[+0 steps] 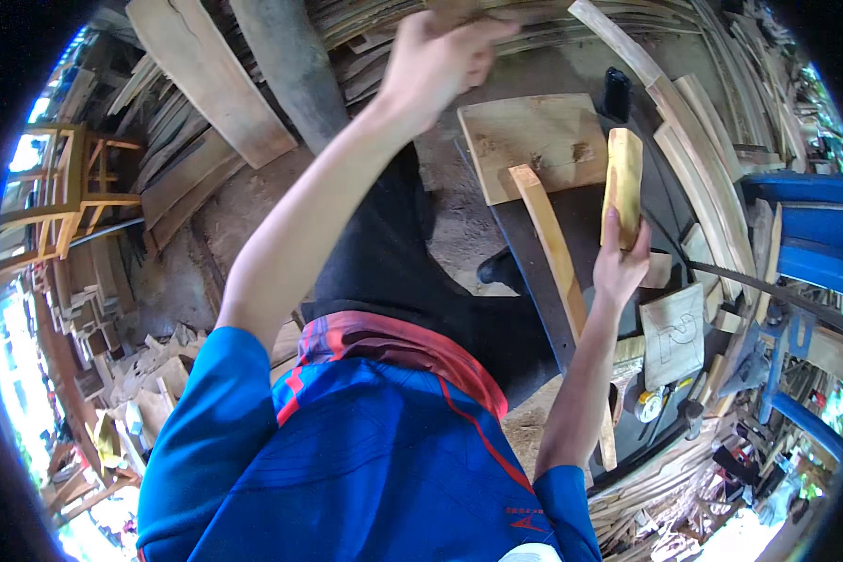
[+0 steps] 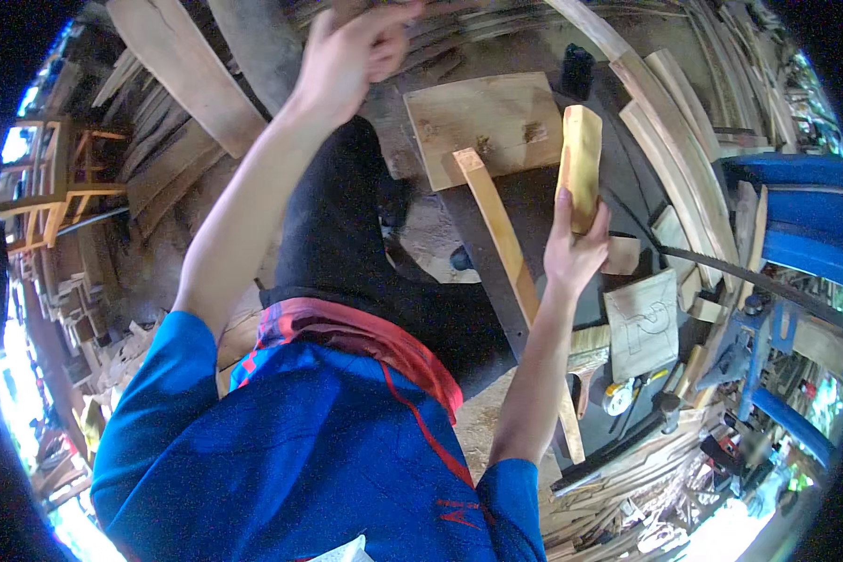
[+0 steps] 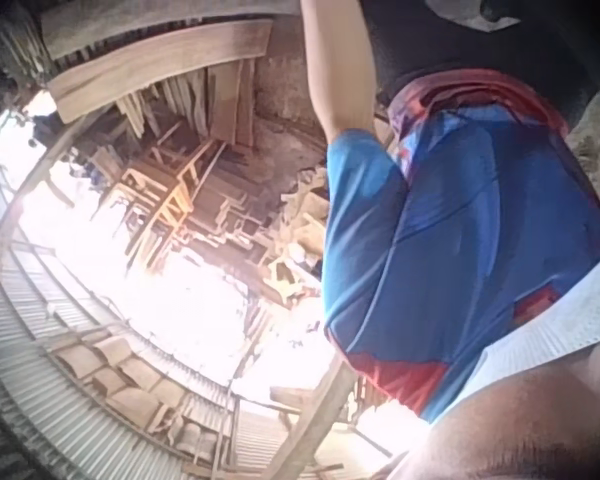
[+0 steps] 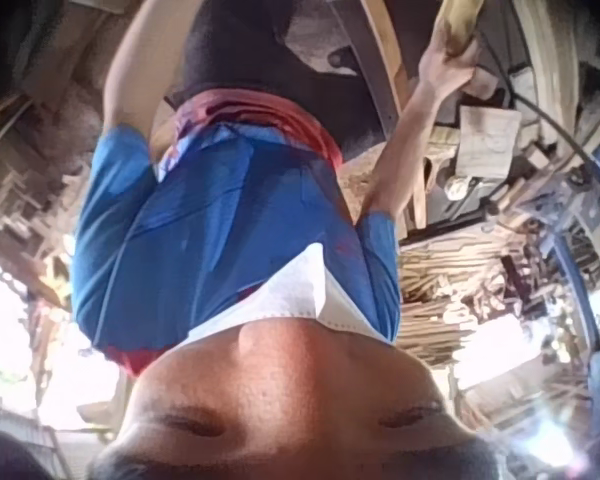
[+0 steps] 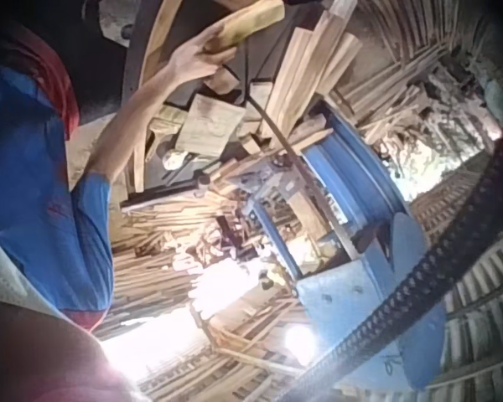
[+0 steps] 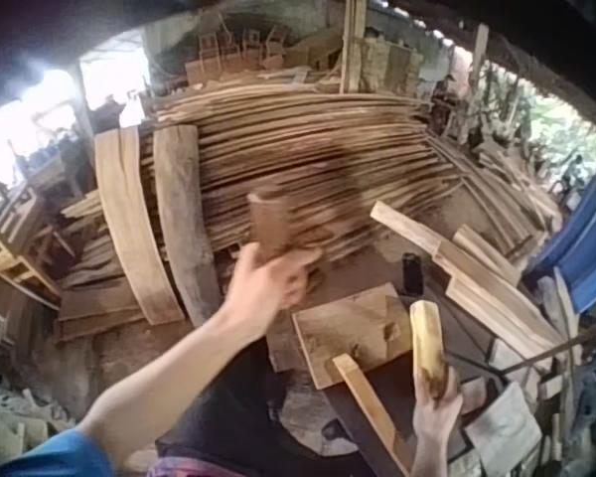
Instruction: Chiseling a piece of wood using a mallet.
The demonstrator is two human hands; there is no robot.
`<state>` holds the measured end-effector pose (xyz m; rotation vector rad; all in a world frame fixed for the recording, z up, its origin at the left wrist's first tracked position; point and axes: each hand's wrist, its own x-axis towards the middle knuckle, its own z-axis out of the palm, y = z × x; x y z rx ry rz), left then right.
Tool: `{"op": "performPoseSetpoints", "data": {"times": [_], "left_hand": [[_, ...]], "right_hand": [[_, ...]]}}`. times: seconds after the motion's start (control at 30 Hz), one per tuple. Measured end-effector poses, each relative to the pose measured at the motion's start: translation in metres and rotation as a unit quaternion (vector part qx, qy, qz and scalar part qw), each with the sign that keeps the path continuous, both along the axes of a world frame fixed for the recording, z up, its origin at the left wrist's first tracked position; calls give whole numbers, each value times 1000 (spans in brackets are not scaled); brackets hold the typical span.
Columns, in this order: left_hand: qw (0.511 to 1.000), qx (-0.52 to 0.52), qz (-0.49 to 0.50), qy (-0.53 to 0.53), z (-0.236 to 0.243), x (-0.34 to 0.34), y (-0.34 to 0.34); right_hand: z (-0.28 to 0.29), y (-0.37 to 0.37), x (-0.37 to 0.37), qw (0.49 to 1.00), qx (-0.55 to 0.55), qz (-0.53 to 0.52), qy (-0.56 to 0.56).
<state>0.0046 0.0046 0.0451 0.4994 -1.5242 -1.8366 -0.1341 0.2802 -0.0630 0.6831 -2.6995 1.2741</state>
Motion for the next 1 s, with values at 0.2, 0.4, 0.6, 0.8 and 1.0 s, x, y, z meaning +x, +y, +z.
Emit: {"op": "performPoseSetpoints", "data": {"times": [0.2, 0.4, 0.6, 0.8, 1.0], "left_hand": [[995, 76, 35, 57, 9, 58, -13], [964, 212, 67, 145, -8, 97, -20], [947, 274, 85, 144, -33, 116, -31], [935, 299, 122, 143, -46, 123, -30], [933, 317, 107, 133, -60, 114, -24]], "right_hand": [[16, -11, 13, 990, 124, -28, 54], [21, 7, 3, 981, 178, 20, 77], [32, 12, -11, 991, 116, 59, 11], [67, -16, 63, 958, 163, 134, 192], [40, 2, 89, 966, 229, 118, -4]]}}
